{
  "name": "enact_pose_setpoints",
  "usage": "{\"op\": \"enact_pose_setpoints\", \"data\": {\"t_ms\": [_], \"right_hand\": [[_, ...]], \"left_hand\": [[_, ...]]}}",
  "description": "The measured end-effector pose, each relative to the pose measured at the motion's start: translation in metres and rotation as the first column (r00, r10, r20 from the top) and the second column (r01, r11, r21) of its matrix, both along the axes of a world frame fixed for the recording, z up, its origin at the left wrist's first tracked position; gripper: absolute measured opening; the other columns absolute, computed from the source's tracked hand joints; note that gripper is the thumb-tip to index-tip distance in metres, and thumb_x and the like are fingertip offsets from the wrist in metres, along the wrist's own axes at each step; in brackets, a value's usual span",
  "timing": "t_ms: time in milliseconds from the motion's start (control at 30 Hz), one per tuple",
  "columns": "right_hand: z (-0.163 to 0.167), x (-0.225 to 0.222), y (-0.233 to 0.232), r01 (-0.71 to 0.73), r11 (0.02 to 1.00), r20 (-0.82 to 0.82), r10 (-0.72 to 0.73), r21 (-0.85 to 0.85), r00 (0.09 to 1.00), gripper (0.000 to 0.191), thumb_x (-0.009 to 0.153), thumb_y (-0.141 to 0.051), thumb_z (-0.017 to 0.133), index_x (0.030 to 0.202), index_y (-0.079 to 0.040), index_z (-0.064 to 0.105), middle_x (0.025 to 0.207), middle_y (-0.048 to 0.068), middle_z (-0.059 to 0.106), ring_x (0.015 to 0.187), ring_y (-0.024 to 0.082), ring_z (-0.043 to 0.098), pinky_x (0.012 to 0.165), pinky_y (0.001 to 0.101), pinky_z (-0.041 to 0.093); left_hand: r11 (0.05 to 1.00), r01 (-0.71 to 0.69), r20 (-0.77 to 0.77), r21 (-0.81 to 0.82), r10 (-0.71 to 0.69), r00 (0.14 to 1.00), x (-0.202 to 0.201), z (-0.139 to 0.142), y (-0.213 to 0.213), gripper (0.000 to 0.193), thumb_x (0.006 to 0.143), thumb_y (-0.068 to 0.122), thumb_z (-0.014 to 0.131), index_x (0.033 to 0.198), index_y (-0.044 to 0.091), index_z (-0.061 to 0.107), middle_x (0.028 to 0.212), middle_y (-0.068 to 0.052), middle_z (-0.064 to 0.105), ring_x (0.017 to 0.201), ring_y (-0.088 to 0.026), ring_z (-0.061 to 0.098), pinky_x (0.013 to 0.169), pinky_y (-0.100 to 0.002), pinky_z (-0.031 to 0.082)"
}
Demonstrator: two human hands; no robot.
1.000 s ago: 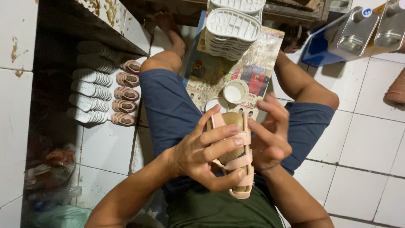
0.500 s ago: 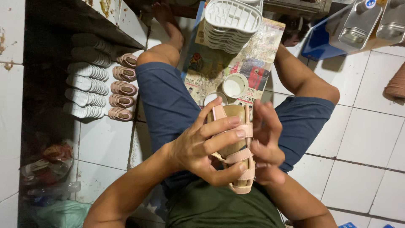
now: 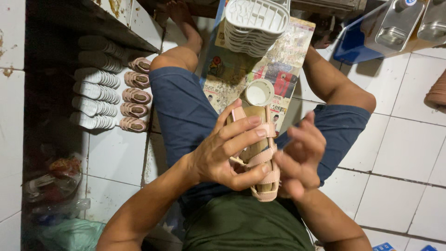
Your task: The person sits on the floor and applies a white substance to the straps and soles of several pink sandals using a small brush. They pick up each sandal from a nearby shelf, apply the substance, and place it back on the shelf.
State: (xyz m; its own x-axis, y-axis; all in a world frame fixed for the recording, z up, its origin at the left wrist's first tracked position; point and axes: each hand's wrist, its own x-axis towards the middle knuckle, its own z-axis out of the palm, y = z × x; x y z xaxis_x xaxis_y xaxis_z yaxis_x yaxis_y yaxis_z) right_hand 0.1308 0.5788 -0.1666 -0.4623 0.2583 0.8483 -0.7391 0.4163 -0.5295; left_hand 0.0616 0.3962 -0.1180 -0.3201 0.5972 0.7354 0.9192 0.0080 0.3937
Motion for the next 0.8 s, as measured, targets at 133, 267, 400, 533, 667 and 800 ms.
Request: {"op": "enact_pose_setpoints", "data": {"t_ms": [133,267,400,533,667,800], "right_hand": [[0.002,0.002,0.003,-0.014,1.000,0.043,0.014,-0.012,0.999,0.074,0.107,-0.059,0.020,0.100,-0.006,0.070,0.124,0.023,0.060,0.131,0.034,0.053,0.125,0.0600,0.038],[0.002,0.004,0.004,-0.054,0.994,0.219,0.073,-0.092,0.973,0.074,0.109,-0.059,0.023,0.107,-0.006,0.074,0.128,0.023,0.059,0.137,0.034,0.052,0.124,0.0558,0.037],[0.003,0.007,0.000,-0.367,0.883,0.176,0.427,-0.292,0.887,0.070,0.108,-0.063,0.023,0.127,-0.014,0.069,0.152,0.024,0.048,0.154,0.035,0.036,0.128,0.0499,0.028],[0.005,0.011,-0.009,-0.289,0.913,0.132,0.336,-0.287,0.933,0.069,0.108,-0.061,0.020,0.130,-0.015,0.067,0.156,0.025,0.043,0.158,0.038,0.032,0.132,0.0541,0.024],[0.005,0.010,-0.011,-0.402,0.862,0.183,0.468,-0.308,0.864,0.070,0.109,-0.063,0.019,0.135,-0.016,0.064,0.163,0.025,0.038,0.158,0.036,0.029,0.130,0.0511,0.021],[0.002,0.008,-0.009,-0.309,0.897,0.055,0.343,-0.317,0.938,0.074,0.106,-0.065,0.022,0.129,-0.012,0.068,0.155,0.025,0.045,0.155,0.036,0.033,0.131,0.0542,0.023]], "left_hand": [[1.000,0.026,-0.003,0.012,-0.026,1.000,-0.001,0.001,0.000,0.048,0.097,0.015,0.085,0.130,0.028,0.053,0.149,-0.016,0.044,0.139,-0.037,0.050,0.120,-0.076,0.036],[0.999,0.051,0.052,0.018,-0.052,0.997,0.004,0.002,0.000,0.048,0.097,0.015,0.085,0.130,0.029,0.054,0.148,-0.014,0.044,0.140,-0.037,0.050,0.122,-0.075,0.036],[0.999,0.047,0.043,-0.006,-0.047,0.998,0.004,-0.001,0.000,0.045,0.100,0.016,0.086,0.129,0.027,0.054,0.147,-0.016,0.046,0.140,-0.037,0.052,0.120,-0.074,0.038],[1.000,0.021,0.068,0.019,-0.023,0.997,0.003,-0.002,0.001,0.043,0.101,0.014,0.084,0.129,0.025,0.053,0.147,-0.016,0.047,0.140,-0.037,0.052,0.122,-0.073,0.039],[1.000,-0.005,0.081,0.010,0.004,0.997,0.001,0.000,0.003,0.043,0.101,0.018,0.086,0.130,0.022,0.054,0.146,-0.017,0.049,0.138,-0.039,0.054,0.121,-0.070,0.040],[0.999,-0.028,0.098,0.018,0.026,0.995,0.001,0.001,0.005,0.044,0.100,0.018,0.084,0.130,0.024,0.053,0.147,-0.015,0.048,0.139,-0.038,0.053,0.124,-0.067,0.040]]}}
